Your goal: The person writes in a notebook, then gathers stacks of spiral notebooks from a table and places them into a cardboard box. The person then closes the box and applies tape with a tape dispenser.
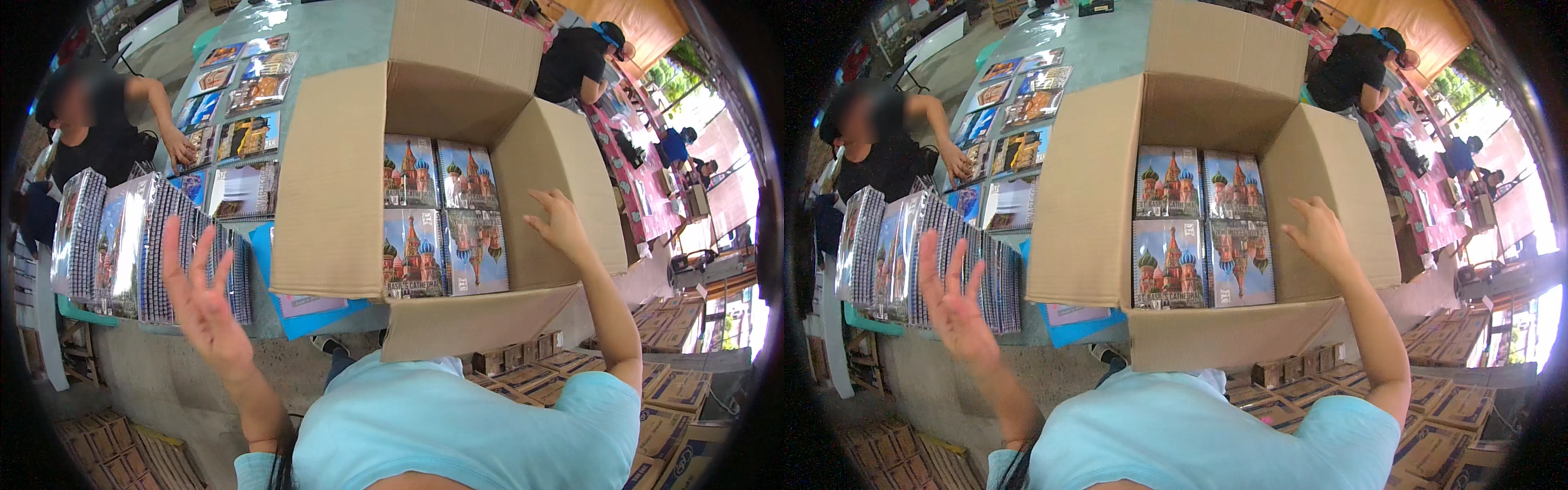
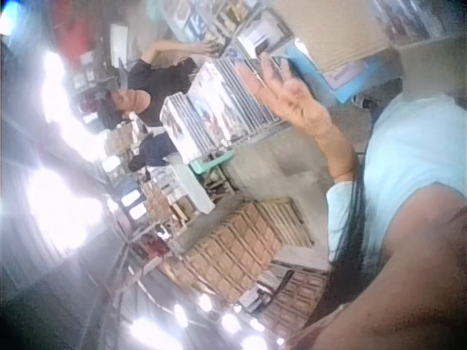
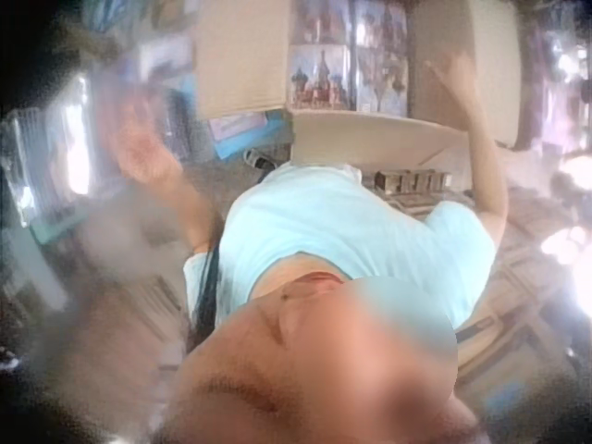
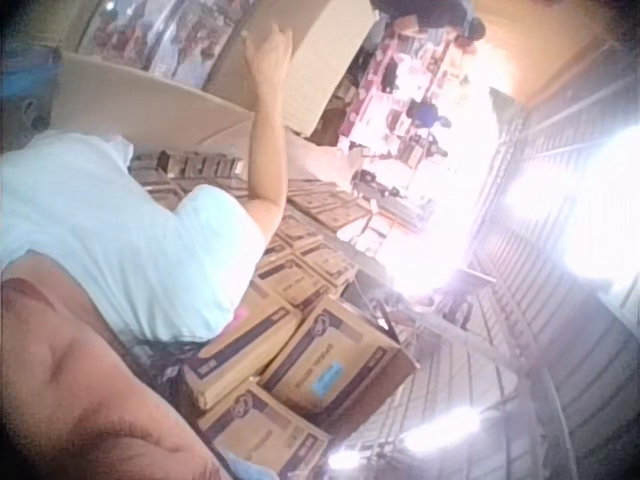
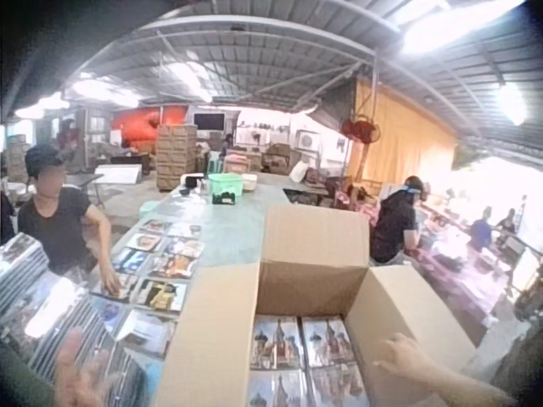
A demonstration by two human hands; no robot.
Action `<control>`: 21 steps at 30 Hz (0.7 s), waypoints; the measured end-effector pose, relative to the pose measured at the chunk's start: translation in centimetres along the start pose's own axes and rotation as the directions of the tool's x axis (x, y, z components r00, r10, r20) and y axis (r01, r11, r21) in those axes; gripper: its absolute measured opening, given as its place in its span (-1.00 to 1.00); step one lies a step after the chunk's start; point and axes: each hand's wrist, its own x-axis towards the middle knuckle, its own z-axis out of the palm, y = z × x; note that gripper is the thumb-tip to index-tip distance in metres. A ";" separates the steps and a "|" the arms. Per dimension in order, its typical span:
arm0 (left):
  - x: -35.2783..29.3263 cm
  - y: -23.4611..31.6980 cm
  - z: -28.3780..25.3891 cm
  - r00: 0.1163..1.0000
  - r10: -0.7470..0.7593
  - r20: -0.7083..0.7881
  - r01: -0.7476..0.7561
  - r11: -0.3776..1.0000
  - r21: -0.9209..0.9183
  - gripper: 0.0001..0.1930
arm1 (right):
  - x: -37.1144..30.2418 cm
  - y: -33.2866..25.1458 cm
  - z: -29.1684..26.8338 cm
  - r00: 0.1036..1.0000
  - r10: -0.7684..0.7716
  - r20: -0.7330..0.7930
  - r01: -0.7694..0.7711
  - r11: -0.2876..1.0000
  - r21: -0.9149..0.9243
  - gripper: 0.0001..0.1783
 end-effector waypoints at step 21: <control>-5.8 0.9 -19.5 0.646 0.065 -0.760 0.138 0.970 0.200 -0.47 | 13.6 -17.6 5.5 0.919 -0.125 -0.373 0.387 0.454 0.802 -0.69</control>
